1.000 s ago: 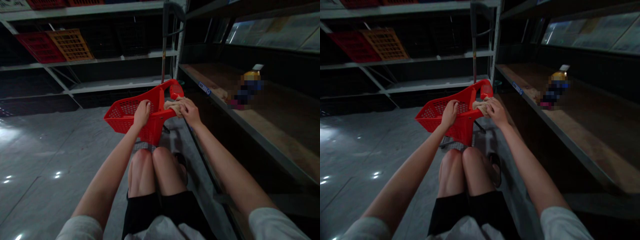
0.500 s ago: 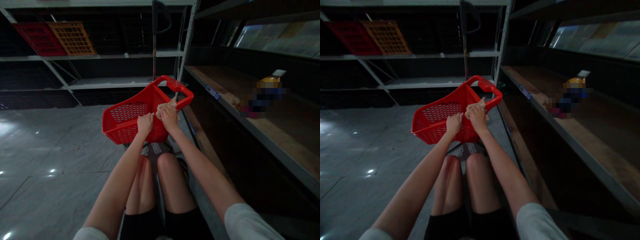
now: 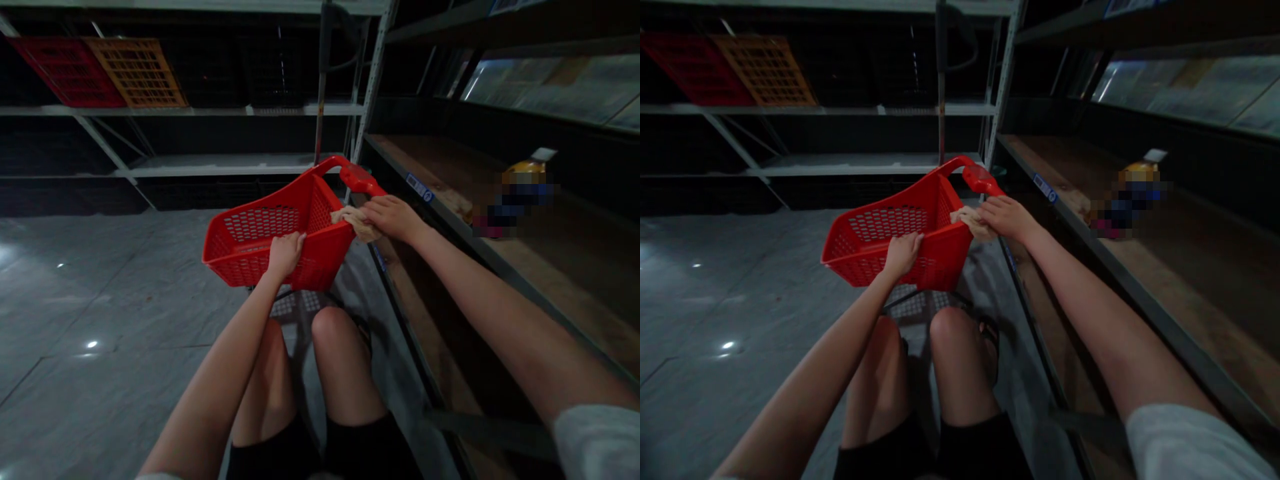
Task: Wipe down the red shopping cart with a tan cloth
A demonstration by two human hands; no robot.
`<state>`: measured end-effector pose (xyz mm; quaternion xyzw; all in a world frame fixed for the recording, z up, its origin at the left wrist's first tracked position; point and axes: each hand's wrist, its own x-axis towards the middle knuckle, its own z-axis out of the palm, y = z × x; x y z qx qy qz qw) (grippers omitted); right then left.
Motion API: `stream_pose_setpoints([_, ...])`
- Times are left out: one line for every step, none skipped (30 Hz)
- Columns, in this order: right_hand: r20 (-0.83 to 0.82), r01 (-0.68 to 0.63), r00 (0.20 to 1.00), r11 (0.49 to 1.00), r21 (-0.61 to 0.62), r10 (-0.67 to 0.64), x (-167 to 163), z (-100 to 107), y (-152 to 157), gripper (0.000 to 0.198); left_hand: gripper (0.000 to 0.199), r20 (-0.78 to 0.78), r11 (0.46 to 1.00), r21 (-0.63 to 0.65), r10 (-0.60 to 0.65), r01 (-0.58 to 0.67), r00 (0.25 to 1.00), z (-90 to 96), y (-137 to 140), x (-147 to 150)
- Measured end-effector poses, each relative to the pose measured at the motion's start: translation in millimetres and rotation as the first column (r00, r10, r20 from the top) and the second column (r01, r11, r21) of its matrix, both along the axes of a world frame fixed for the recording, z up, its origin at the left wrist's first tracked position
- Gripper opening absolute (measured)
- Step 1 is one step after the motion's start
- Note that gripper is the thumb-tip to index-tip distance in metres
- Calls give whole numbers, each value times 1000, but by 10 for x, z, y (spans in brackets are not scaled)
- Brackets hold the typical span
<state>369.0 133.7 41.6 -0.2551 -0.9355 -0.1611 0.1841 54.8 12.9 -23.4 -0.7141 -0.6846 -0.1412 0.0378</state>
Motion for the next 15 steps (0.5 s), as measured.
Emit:
stream_pose_setpoints([-39, 31, 999, 1000, -1, -31, 100, 11, 7, 28, 52, 2, 1000, -6, -1, 1, 1000, 6, 8, 7])
stream_pose_setpoints([-98, 61, 993, 998, -5, -61, 160, -7, -9, 28, 52, 4, 1000, -11, 3, -3, 1000, 12, 16, 16])
stream_pose_setpoints([-175, 87, 981, 996, -11, -87, 174, -55, -49, 29, 53, 8, 1000, -15, 11, -11, 1000, 17, 23, 26])
stream_pose_setpoints([-267, 110, 958, 994, -14, -109, 142, -133, -112, 32, 53, 12, 1000, -16, 21, -21, 1000, 20, 29, 36])
stream_pose_setpoints([-366, 133, 922, 991, -15, -129, 66, -239, -195, 35, 53, 17, 999, -16, 33, -33, 999, 20, 33, 48])
stream_pose_setpoints([-462, 153, 875, 988, -16, -143, -45, -370, -292, 39, 53, 22, 999, -15, 44, -44, 999, 16, 35, 59])
stream_pose_setpoints([-549, 178, 821, 984, -15, -157, -182, -517, -397, 43, 53, 27, 999, -13, 53, -52, 998, 11, 33, 69])
stream_pose_setpoints([-613, 195, 772, 981, -22, -167, -333, -674, -502, 46, 53, 30, 998, -11, 58, -57, 998, 3, 30, 78])
stream_pose_setpoints([-652, 197, 739, 980, -35, -172, -487, -828, -600, 48, 52, 31, 998, -11, 60, -60, 998, -5, 25, 85])
stream_pose_setpoints([-675, 197, 716, 979, -50, -178, -636, -969, -684, 48, 51, 31, 998, -12, 61, -61, 998, -11, 21, 90])
stream_pose_setpoints([-686, 190, 704, 979, -69, -184, -772, -1087, -750, 48, 51, 34, 998, -16, 56, -56, 998, -13, 18, 91])
stream_pose_setpoints([-688, 178, 701, 980, -89, -190, -889, -1173, -793, 47, 50, 37, 999, -23, 44, -44, 998, -9, 18, 86])
stream_pose_setpoints([-684, 165, 703, 980, -109, -195, -984, -1223, -813, 46, 49, 39, 999, -34, 26, -25, 999, 3, 18, 75])
stream_pose_setpoints([-677, 152, 709, 980, -127, -197, -1056, -1236, -810, 43, 48, 39, 999, -48, 1, 1, 999, 23, 19, 55])
stream_pose_setpoints([-669, 138, 717, 981, -138, -195, -1102, -1215, -788, 39, 46, 38, 998, -63, -30, 32, 999, 52, 18, 22])
